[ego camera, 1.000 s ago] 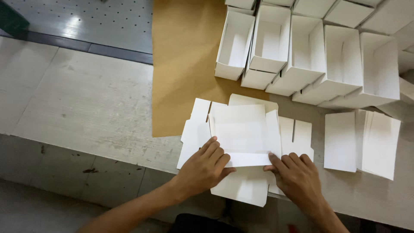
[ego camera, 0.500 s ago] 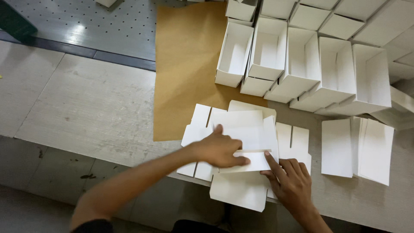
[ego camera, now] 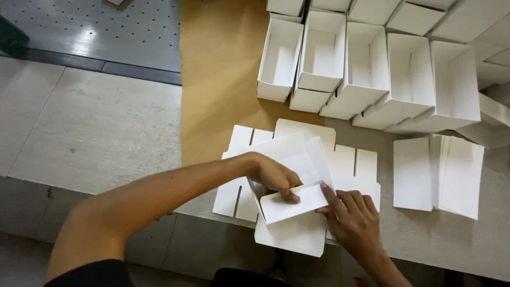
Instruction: The person folds flat white cardboard pieces into rectangular boxes by hand. They fold the side flaps, tuck the tabs into slots to form the box shape, and then place the finished boxes into a stack on the table.
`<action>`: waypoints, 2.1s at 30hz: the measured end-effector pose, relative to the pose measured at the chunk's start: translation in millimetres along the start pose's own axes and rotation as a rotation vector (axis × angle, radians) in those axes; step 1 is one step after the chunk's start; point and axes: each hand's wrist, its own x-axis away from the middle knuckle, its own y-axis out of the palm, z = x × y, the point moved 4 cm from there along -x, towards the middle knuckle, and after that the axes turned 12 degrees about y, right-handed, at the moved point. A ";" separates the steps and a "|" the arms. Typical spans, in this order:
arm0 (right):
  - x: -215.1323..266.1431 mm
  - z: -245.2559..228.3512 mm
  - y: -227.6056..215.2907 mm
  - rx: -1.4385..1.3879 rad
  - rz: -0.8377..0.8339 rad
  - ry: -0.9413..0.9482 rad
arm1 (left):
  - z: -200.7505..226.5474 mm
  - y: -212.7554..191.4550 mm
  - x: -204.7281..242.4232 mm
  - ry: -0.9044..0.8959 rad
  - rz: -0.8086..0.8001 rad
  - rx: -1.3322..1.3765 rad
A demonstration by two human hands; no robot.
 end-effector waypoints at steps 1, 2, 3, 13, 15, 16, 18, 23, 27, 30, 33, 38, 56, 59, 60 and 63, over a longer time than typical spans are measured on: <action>-1.0 0.2 -0.6 -0.001 0.002 0.001 | 3.9 3.7 1.9 -0.002 0.001 -0.002; -1.9 -0.3 -1.1 -0.005 0.002 -0.011 | 6.7 4.2 4.2 -0.035 0.062 -0.110; -1.7 -0.9 -2.5 -0.009 -0.003 -0.024 | 9.0 6.1 6.2 -0.067 0.122 -0.215; -7.9 -9.1 -5.3 0.096 -0.085 -0.076 | 25.8 108.5 69.8 0.102 0.802 -1.553; -5.5 -6.7 -0.1 0.089 -0.108 -0.030 | 25.5 122.1 80.3 0.209 1.040 -1.977; -1.7 -7.3 1.2 0.088 -0.106 -0.038 | 20.4 123.5 78.2 0.204 1.048 -1.978; 3.7 -4.3 3.9 0.003 -0.100 0.072 | 13.2 125.6 78.9 0.248 1.180 -1.932; 2.5 -10.4 -4.2 0.062 -0.091 0.125 | -7.9 119.4 66.4 0.152 1.342 -2.067; 0.3 -21.3 -14.2 0.174 -0.013 0.002 | -7.8 119.9 63.6 0.207 1.321 -2.059; -17.4 -42.7 -32.5 0.140 0.036 -0.073 | -7.5 116.4 61.2 0.177 1.190 -2.089; -20.5 -43.4 -24.8 0.147 0.024 -0.060 | 6.2 119.8 59.2 0.186 1.205 -1.970; -28.6 -43.4 -21.2 0.085 -0.106 -0.048 | 0.1 108.2 43.4 0.273 1.191 -1.832; -15.5 -28.1 14.7 0.079 -0.307 0.015 | 11.0 106.6 35.3 0.148 1.066 -1.697; -19.4 -29.9 4.8 0.112 -0.304 -0.029 | 15.6 107.7 45.0 0.209 1.053 -1.668; -22.4 -32.1 -1.2 0.162 -0.298 -0.054 | 18.4 109.2 48.7 0.240 1.041 -1.670; -39.2 -36.2 -26.3 0.331 -0.185 -0.068 | 24.2 109.2 62.1 0.096 0.967 -1.643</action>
